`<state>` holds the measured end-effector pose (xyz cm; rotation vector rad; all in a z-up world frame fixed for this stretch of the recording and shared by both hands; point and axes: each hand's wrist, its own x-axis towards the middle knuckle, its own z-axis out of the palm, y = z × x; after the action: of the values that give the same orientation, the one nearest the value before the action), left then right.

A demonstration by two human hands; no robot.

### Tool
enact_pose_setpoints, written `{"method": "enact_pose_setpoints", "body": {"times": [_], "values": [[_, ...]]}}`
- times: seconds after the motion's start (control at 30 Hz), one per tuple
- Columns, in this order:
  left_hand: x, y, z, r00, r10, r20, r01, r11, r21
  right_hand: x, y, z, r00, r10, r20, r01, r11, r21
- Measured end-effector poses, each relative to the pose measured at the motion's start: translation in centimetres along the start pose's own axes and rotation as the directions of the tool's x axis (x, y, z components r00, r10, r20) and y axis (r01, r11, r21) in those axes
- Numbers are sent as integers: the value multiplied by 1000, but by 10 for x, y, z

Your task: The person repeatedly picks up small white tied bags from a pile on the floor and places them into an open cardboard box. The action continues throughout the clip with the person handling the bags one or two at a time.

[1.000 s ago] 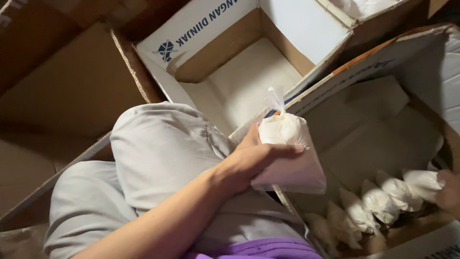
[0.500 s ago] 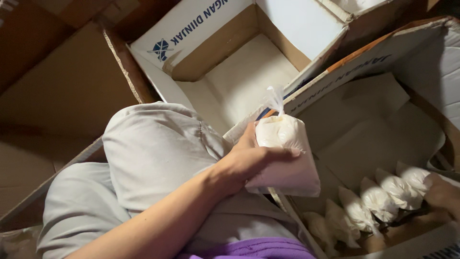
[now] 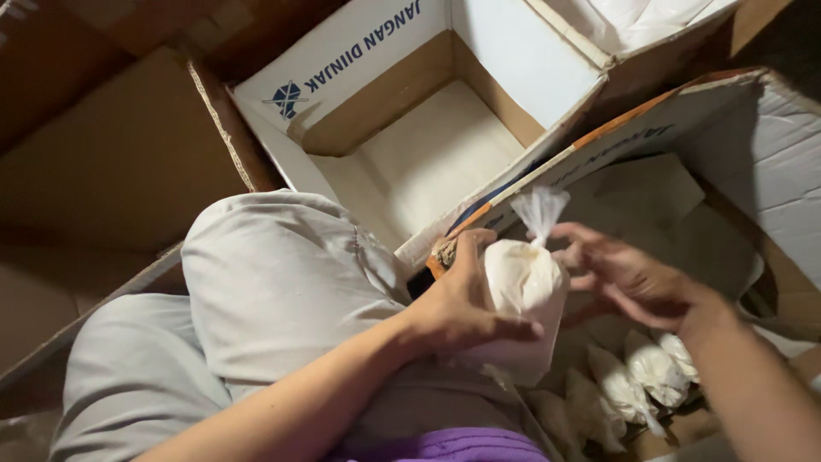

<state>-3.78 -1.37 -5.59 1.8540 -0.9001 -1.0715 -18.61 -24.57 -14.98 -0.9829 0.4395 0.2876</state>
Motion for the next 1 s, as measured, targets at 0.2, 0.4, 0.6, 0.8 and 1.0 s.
{"method": "enact_pose_setpoints", "body": {"times": [0.2, 0.4, 0.6, 0.8, 1.0], "values": [[1, -9, 7, 995, 4, 100, -14, 994, 104, -17, -38, 57, 994, 107, -36, -111, 887, -448], [10, -15, 8, 982, 138, 129, -156, 978, 136, -43, -39, 9, 951, 121, -285, -292, 655, -697], [12, -17, 2, 990, -3, 139, 3, 1000, 6, -44, 23, -122, 799, 34, -601, -495, 605, -623], [15, -19, 3, 991, -51, 120, 54, 998, -20, -29, 137, -237, 507, -191, -841, -175, 932, -317], [17, -30, 2, 996, -20, 82, 24, 998, -56, -56, 165, -287, 526, -191, -829, -131, 945, -301]]}}
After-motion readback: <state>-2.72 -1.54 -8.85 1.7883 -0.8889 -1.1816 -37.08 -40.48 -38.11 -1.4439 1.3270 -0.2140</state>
